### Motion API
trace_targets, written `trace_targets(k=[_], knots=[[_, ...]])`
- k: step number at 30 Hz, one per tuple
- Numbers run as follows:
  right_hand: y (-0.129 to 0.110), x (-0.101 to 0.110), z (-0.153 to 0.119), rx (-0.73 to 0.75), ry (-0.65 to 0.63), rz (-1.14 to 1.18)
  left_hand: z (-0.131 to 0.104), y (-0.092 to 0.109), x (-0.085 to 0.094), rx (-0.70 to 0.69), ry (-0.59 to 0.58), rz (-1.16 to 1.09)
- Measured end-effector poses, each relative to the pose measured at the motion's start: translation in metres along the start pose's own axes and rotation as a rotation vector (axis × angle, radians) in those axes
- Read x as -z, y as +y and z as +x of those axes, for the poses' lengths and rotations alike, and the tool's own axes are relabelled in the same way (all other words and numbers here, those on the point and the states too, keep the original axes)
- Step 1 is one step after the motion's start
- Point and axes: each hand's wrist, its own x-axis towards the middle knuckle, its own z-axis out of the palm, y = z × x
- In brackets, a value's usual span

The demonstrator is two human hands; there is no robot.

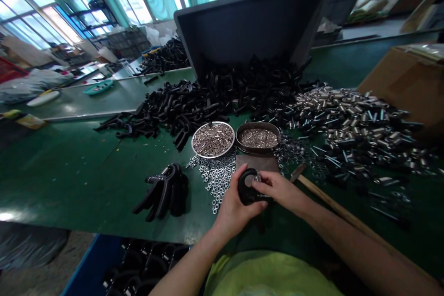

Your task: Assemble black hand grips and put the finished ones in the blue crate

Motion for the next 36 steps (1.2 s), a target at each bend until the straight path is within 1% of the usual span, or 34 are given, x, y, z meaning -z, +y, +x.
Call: trace_targets(k=[2, 3, 5, 8, 10, 14, 17, 19, 20, 21, 22, 24, 26, 28, 29, 31, 33, 36], knots=[[-0.005, -0.006, -0.001, 0.052, 0.097, -0.113, -0.003, -0.006, -0.003, 0.008, 0.039, -0.055], [-0.007, -0.009, -0.002, 0.066, 0.126, -0.204, -0.004, -0.008, -0.004, 0.009, 0.052, -0.065], [-0.010, -0.011, -0.006, 0.078, 0.131, -0.406, -0.007, -0.011, -0.004, -0.004, 0.064, -0.032], [-0.012, -0.011, -0.009, 0.073, 0.104, -0.647, -0.007, -0.014, -0.001, -0.047, 0.049, 0.060], [-0.011, -0.011, -0.010, 0.059, 0.076, -0.768, -0.005, -0.016, 0.001, -0.074, 0.003, 0.079], [-0.007, -0.011, -0.004, 0.039, 0.014, -0.868, 0.002, -0.024, -0.001, -0.085, -0.070, 0.050], [-0.005, -0.001, 0.006, -0.018, -0.011, -0.950, 0.012, -0.032, -0.005, -0.046, -0.093, 0.046], [-0.007, 0.009, 0.016, -0.080, -0.063, -1.082, 0.024, -0.035, -0.002, -0.040, -0.107, 0.137], [-0.009, 0.015, 0.022, -0.098, -0.094, -1.155, 0.031, -0.037, 0.003, -0.059, -0.096, 0.215], [-0.012, 0.020, 0.030, -0.101, -0.110, -1.216, 0.040, -0.037, 0.010, -0.089, -0.063, 0.305], [-0.015, 0.023, 0.038, -0.083, -0.105, -1.255, 0.050, -0.038, 0.019, -0.125, -0.007, 0.400], [-0.023, 0.024, 0.059, -0.004, -0.043, -1.276, 0.070, -0.039, 0.041, -0.179, 0.164, 0.593], [-0.029, 0.017, 0.084, 0.076, 0.033, -1.260, 0.090, -0.040, 0.065, -0.152, 0.334, 0.803], [-0.033, 0.005, 0.111, 0.126, 0.085, -1.247, 0.106, -0.041, 0.084, -0.078, 0.438, 0.971], [-0.033, -0.002, 0.124, 0.138, 0.103, -1.244, 0.113, -0.043, 0.091, -0.048, 0.462, 1.020], [-0.031, -0.016, 0.147, 0.156, 0.135, -1.233, 0.123, -0.046, 0.098, -0.020, 0.474, 1.054], [-0.026, -0.028, 0.163, 0.164, 0.154, -1.216, 0.128, -0.048, 0.100, -0.022, 0.470, 1.049], [-0.018, -0.038, 0.175, 0.171, 0.180, -1.169, 0.130, -0.051, 0.098, -0.028, 0.480, 1.035]])
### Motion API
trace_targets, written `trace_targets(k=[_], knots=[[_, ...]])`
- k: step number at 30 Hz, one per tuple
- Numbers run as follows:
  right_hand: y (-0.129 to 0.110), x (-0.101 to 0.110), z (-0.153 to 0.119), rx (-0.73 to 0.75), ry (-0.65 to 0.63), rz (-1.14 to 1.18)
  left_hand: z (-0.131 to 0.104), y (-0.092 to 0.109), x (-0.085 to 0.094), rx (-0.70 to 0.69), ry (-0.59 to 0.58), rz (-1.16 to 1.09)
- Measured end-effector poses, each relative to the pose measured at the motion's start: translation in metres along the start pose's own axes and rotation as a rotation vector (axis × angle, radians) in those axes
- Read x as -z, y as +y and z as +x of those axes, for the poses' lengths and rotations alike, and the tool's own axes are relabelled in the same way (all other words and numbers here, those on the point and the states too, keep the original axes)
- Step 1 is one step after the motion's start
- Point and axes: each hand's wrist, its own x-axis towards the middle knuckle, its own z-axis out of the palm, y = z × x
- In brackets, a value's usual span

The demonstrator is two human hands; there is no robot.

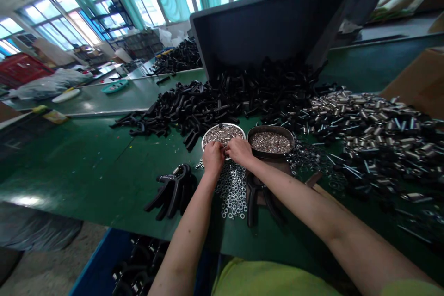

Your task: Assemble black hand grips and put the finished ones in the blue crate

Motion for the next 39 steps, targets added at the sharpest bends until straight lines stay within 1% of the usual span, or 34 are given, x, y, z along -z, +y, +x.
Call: trace_targets(k=[2, 4, 7, 9, 11, 13, 14, 15, 17, 19, 20, 22, 24, 27, 32, 39], knots=[[0.000, -0.005, 0.001, -0.010, 0.023, 0.045, 0.000, 0.000, -0.001, 0.005, 0.009, -0.018], [0.002, -0.005, 0.001, -0.027, 0.052, 0.099, 0.000, 0.000, -0.001, 0.013, 0.016, -0.043], [0.009, 0.002, -0.003, -0.067, 0.097, 0.192, 0.002, 0.002, 0.002, 0.040, 0.043, -0.086], [0.017, 0.011, -0.013, -0.071, 0.115, 0.259, 0.000, 0.005, 0.006, 0.066, 0.067, -0.116], [0.029, 0.020, -0.028, -0.043, 0.106, 0.324, -0.007, 0.010, 0.012, 0.106, 0.084, -0.241], [0.044, 0.026, -0.048, -0.013, 0.071, 0.376, -0.019, 0.015, 0.018, 0.151, 0.072, -0.474], [0.051, 0.027, -0.058, -0.006, 0.047, 0.393, -0.027, 0.018, 0.020, 0.175, 0.039, -0.612], [0.058, 0.027, -0.067, -0.004, 0.023, 0.405, -0.037, 0.021, 0.022, 0.202, -0.021, -0.739], [0.067, 0.023, -0.083, -0.008, -0.020, 0.411, -0.057, 0.026, 0.024, 0.256, -0.195, -0.920], [0.072, 0.018, -0.093, -0.017, -0.050, 0.402, -0.076, 0.030, 0.023, 0.322, -0.375, -1.036], [0.072, 0.016, -0.096, -0.022, -0.060, 0.394, -0.085, 0.031, 0.022, 0.352, -0.448, -1.078], [0.069, 0.014, -0.097, -0.027, -0.080, 0.367, -0.098, 0.032, 0.019, 0.398, -0.544, -1.144], [0.064, 0.015, -0.095, -0.021, -0.107, 0.325, -0.106, 0.032, 0.017, 0.429, -0.578, -1.181], [0.055, 0.020, -0.090, 0.003, -0.144, 0.236, -0.110, 0.031, 0.015, 0.427, -0.548, -1.175], [0.048, 0.026, -0.085, 0.029, -0.193, 0.132, -0.110, 0.033, 0.011, 0.348, -0.518, -1.131], [0.055, 0.026, -0.082, 0.003, -0.220, 0.119, -0.111, 0.040, 0.000, 0.217, -0.504, -1.046]])
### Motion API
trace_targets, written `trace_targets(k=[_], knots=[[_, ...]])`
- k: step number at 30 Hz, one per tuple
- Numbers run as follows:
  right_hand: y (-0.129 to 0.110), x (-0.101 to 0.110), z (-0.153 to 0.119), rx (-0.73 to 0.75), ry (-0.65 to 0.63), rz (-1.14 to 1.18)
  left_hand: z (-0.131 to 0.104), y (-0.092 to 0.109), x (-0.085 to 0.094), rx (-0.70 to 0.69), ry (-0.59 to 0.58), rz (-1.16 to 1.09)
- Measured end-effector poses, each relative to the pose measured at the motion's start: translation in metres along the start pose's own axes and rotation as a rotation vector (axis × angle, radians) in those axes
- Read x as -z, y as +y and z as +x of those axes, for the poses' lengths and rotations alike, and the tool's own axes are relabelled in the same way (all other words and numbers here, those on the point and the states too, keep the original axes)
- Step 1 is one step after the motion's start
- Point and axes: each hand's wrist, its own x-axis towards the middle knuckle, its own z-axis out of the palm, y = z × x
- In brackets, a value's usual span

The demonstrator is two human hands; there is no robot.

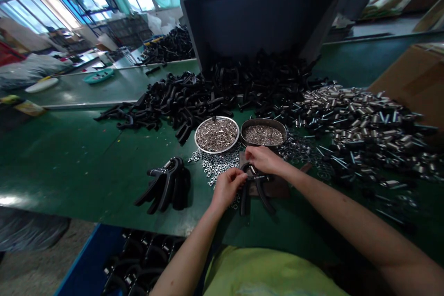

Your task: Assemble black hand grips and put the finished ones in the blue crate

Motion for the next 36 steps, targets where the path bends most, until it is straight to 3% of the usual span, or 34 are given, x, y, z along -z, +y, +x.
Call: trace_targets(k=[8, 13, 17, 21, 28, 33, 36], knots=[[-0.009, 0.002, -0.005, 0.011, -0.015, -0.113, 0.002, 0.002, -0.001, -0.030, 0.005, 0.140], [-0.026, -0.003, -0.007, 0.054, -0.015, -0.206, 0.001, 0.011, -0.006, -0.138, 0.017, 0.446], [-0.016, -0.007, -0.018, 0.042, 0.014, -0.219, 0.003, 0.013, -0.011, -0.234, 0.013, 0.696], [0.019, -0.009, -0.065, -0.037, 0.130, -0.167, 0.007, 0.013, -0.012, -0.300, -0.019, 0.882], [0.091, -0.039, -0.188, -0.435, 0.279, -0.248, 0.005, 0.018, -0.019, -0.439, -0.144, 1.203], [0.096, -0.049, -0.203, -0.579, 0.402, -0.041, -0.001, 0.013, -0.017, -0.465, -0.077, 1.172], [0.077, -0.038, -0.198, -0.628, 0.420, 0.345, -0.013, 0.008, -0.015, -0.487, -0.009, 1.132]])
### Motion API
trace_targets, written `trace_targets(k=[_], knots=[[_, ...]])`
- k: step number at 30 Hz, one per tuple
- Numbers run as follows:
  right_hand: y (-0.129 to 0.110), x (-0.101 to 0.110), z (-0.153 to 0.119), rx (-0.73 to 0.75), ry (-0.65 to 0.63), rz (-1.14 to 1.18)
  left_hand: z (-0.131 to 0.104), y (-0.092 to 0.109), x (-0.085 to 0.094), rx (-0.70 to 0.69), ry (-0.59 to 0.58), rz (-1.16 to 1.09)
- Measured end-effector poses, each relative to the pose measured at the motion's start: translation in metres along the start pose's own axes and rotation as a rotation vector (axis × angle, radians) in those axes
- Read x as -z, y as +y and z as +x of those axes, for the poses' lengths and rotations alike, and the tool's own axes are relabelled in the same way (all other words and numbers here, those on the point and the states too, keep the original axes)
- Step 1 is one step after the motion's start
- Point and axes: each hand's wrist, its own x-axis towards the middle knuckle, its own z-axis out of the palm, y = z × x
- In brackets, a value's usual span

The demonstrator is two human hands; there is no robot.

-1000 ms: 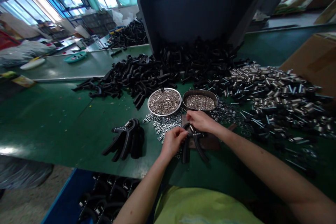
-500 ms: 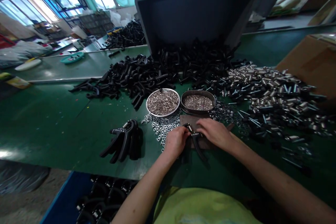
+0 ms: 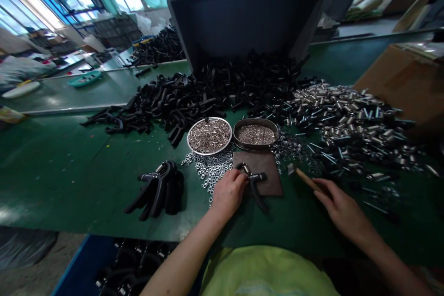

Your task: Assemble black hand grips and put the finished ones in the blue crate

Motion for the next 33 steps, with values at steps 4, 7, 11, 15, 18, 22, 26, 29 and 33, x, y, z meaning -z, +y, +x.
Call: trace_targets(k=[4, 7, 11, 15, 18, 22, 26, 29, 33], knots=[[-0.031, -0.008, -0.017, -0.249, -0.123, 0.598, -0.014, 0.004, -0.003, 0.037, 0.009, -0.002], [-0.042, -0.026, -0.026, -0.331, -0.235, 0.749, -0.015, 0.004, -0.007, 0.012, 0.018, -0.040], [-0.047, -0.037, -0.023, -0.313, -0.307, 0.754, -0.013, 0.001, -0.006, 0.001, 0.052, -0.089], [-0.067, -0.028, -0.009, -0.115, -0.232, 0.627, -0.014, 0.001, -0.007, 0.012, 0.084, -0.098], [-0.088, -0.030, 0.006, 0.133, -0.169, 0.384, -0.015, 0.001, -0.011, 0.010, 0.101, -0.096], [-0.099, -0.048, 0.025, 0.481, -0.100, 0.077, -0.015, 0.001, -0.013, 0.002, 0.112, -0.109], [-0.099, -0.047, 0.022, 0.585, -0.117, -0.056, -0.017, 0.000, -0.011, 0.045, 0.113, -0.196], [-0.097, -0.035, 0.007, 0.659, -0.080, -0.077, -0.021, -0.002, -0.009, 0.120, 0.152, -0.276], [-0.087, -0.032, -0.006, 0.659, -0.125, -0.267, -0.023, -0.002, -0.009, 0.194, 0.155, -0.321]])
